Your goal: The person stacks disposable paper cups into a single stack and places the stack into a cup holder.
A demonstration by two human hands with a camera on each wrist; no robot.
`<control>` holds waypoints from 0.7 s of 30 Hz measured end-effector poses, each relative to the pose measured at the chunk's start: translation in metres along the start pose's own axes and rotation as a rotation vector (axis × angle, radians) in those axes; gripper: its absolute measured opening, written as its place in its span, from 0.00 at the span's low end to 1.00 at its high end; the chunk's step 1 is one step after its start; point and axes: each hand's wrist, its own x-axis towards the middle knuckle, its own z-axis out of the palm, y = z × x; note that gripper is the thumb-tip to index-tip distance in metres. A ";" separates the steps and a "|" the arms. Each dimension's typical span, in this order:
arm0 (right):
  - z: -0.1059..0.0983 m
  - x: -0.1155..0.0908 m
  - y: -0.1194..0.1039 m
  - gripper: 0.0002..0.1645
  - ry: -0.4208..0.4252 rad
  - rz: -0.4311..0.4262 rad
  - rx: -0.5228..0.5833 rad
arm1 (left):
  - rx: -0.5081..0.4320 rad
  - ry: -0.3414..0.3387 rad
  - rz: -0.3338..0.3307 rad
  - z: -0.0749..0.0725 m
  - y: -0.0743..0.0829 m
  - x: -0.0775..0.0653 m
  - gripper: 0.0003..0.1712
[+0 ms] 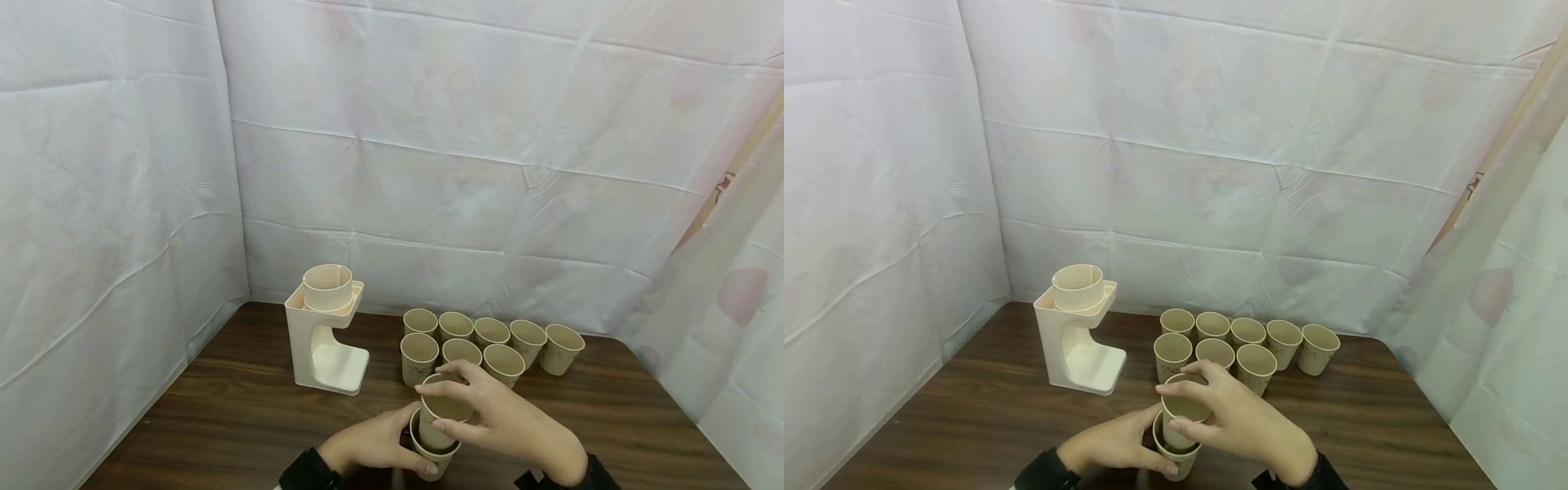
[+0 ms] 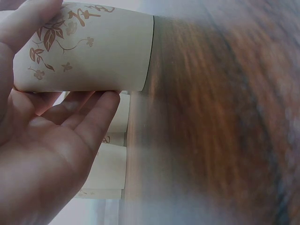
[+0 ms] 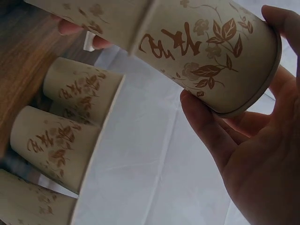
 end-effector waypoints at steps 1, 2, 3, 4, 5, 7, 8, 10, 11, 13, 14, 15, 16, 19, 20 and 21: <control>0.002 0.000 0.001 0.24 -0.009 0.007 -0.007 | -0.001 0.000 0.002 0.000 0.000 0.000 0.39; 0.004 0.000 0.001 0.24 -0.015 0.007 -0.011 | -0.002 0.001 0.003 0.000 0.000 0.000 0.39; 0.005 0.000 0.002 0.24 -0.019 0.000 -0.017 | -0.004 0.002 0.005 0.000 0.000 0.000 0.39; 0.007 0.000 0.003 0.24 -0.023 -0.001 -0.028 | -0.001 0.006 0.005 0.000 0.000 0.000 0.39; 0.008 0.000 0.004 0.24 -0.021 -0.011 -0.047 | -0.001 0.008 0.005 0.001 0.000 0.000 0.38; 0.011 0.000 0.005 0.24 -0.020 -0.018 -0.079 | -0.003 0.013 0.003 0.001 0.000 0.000 0.37; 0.012 0.000 0.005 0.24 -0.019 -0.028 -0.088 | -0.004 0.013 0.001 0.001 -0.001 0.000 0.36; 0.014 0.000 0.006 0.24 -0.020 -0.041 -0.105 | -0.005 0.018 -0.007 0.002 -0.001 -0.001 0.37; 0.015 0.000 0.006 0.23 -0.021 -0.053 -0.109 | -0.009 0.018 -0.011 0.002 -0.002 -0.001 0.37; 0.018 0.000 0.006 0.23 -0.029 -0.065 -0.112 | -0.016 0.018 -0.019 0.002 -0.002 -0.001 0.36; 0.020 0.000 0.007 0.23 -0.033 -0.069 -0.114 | -0.018 0.018 -0.023 0.002 -0.002 -0.001 0.36; 0.021 0.000 0.007 0.23 -0.038 -0.071 -0.113 | -0.022 0.017 -0.026 0.002 -0.002 -0.001 0.35; 0.023 0.000 0.007 0.23 -0.041 -0.079 -0.115 | -0.027 0.013 -0.025 0.002 -0.002 -0.001 0.34; 0.025 0.000 0.008 0.24 -0.045 -0.099 -0.116 | -0.037 0.000 -0.016 0.002 -0.002 -0.001 0.31; 0.026 0.000 0.008 0.24 -0.047 -0.105 -0.118 | -0.041 -0.003 -0.014 0.002 -0.002 -0.001 0.31; 0.026 -0.001 0.008 0.24 -0.048 -0.111 -0.121 | -0.043 -0.005 -0.011 0.002 -0.002 -0.001 0.31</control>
